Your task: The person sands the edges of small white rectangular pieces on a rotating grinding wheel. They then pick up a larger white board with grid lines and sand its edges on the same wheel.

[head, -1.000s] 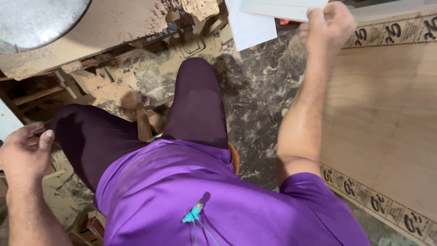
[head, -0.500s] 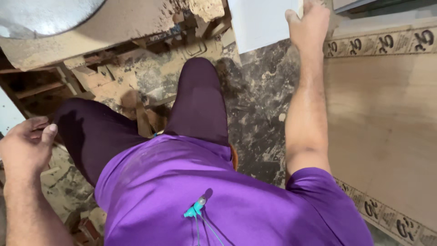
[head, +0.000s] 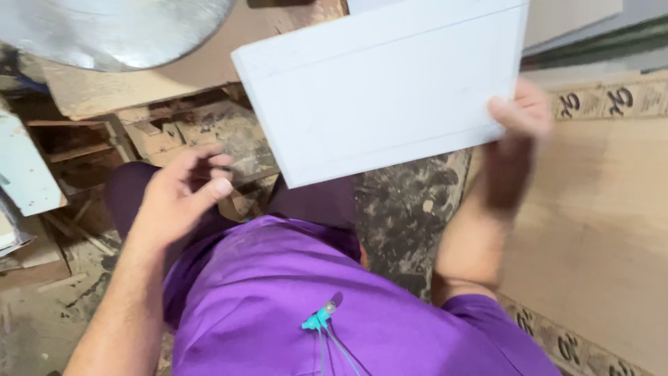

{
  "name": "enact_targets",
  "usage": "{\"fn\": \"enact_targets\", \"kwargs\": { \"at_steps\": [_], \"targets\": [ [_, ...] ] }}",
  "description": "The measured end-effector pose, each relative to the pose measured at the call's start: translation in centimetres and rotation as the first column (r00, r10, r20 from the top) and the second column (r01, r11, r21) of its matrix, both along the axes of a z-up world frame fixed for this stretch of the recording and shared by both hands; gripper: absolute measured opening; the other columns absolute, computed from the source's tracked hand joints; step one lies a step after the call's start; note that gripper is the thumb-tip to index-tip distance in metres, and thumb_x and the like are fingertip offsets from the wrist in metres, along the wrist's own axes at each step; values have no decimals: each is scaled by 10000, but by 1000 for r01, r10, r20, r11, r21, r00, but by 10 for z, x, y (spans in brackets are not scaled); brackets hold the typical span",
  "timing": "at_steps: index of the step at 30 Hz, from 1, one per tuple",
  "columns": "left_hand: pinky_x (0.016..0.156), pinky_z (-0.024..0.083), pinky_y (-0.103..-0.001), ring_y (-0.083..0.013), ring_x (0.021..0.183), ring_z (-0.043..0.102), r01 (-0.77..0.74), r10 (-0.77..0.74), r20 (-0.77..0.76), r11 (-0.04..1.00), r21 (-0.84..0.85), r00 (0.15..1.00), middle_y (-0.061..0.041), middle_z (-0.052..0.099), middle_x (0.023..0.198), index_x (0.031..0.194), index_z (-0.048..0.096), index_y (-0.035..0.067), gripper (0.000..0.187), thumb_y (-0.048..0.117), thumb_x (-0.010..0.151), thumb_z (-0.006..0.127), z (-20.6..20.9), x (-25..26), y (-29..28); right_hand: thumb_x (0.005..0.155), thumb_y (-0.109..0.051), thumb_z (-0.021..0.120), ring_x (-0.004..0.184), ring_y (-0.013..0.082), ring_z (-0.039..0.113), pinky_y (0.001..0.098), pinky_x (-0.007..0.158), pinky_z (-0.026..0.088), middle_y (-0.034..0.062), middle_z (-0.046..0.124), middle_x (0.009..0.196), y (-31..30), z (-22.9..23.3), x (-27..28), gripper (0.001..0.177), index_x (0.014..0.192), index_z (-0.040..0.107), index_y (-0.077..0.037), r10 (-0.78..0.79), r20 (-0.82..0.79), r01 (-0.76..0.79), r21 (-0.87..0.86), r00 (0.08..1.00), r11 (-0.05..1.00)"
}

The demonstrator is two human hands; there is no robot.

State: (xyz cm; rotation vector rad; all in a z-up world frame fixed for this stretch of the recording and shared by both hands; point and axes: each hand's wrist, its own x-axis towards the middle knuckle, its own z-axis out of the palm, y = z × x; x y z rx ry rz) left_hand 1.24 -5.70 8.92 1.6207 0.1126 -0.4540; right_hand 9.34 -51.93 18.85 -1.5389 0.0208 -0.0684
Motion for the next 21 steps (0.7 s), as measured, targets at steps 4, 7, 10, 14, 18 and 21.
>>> {"fn": "enact_targets", "kwargs": {
  "at_steps": [4, 7, 10, 14, 18, 21],
  "targets": [
    [1042, 528, -332, -180, 1217, 610, -112, 148, 31, 851, -513, 988, -71, 627, 1333, 1494, 477, -8, 764, 289, 885, 829, 20, -4, -1, 933, -106, 694, 1041, 255, 729, 368, 966, 578, 199, 727, 1186, 67, -51, 12, 401, 1251, 652, 134, 278, -97, -228, 351, 956, 908],
    [1045, 531, -307, -168, 1236, 619, -306, 344, 9, 847, -435, 939, -89, 646, 1352, 1466, 492, -15, 645, 232, 943, 774, 31, -7, 20, 1004, -60, 658, 1040, 248, 731, 383, 967, 585, 192, 729, 1179, 127, -79, 18, 327, 1270, 627, 127, 369, -132, -249, 530, 920, 810],
    [935, 546, -290, -151, 1141, 647, -476, 497, 10, 835, -277, 867, -90, 674, 1304, 1450, 517, -11, 535, 165, 989, 724, 40, -9, 50, 1047, -121, 662, 1028, 225, 728, 372, 939, 585, 174, 735, 1165, 176, -89, 24, 325, 1261, 631, 122, 456, -167, -309, 533, 874, 788],
    [406, 336, -260, -124, 643, 504, -650, 641, -114, 754, -93, 759, -109, 734, 1095, 1417, 589, 31, 476, 149, 979, 731, 50, -7, 93, 1079, -261, 669, 970, 186, 703, 345, 876, 579, 154, 727, 1121, 212, -94, 46, 404, 1280, 672, 90, 569, -238, -483, 336, 787, 808],
    [566, 533, -171, -22, 789, 705, -619, 630, -1, 763, -187, 777, -66, 733, 1099, 1354, 593, -13, 424, 122, 970, 712, 50, -4, 129, 942, -461, 768, 908, 200, 688, 354, 803, 599, 151, 720, 1092, 213, -77, 77, 621, 1342, 660, 1, 535, -121, -539, -361, 836, 761],
    [356, 359, -189, -19, 639, 611, -654, 655, -8, 753, -76, 756, -73, 730, 1047, 1355, 619, 9, 394, 147, 1006, 740, 44, -4, 143, 811, -617, 892, 1499, 340, 512, 503, 1262, 430, 186, 539, 1592, 212, -52, 109, 1043, 1580, 479, -46, 770, 164, -321, -841, 617, 436]
  ]
}}
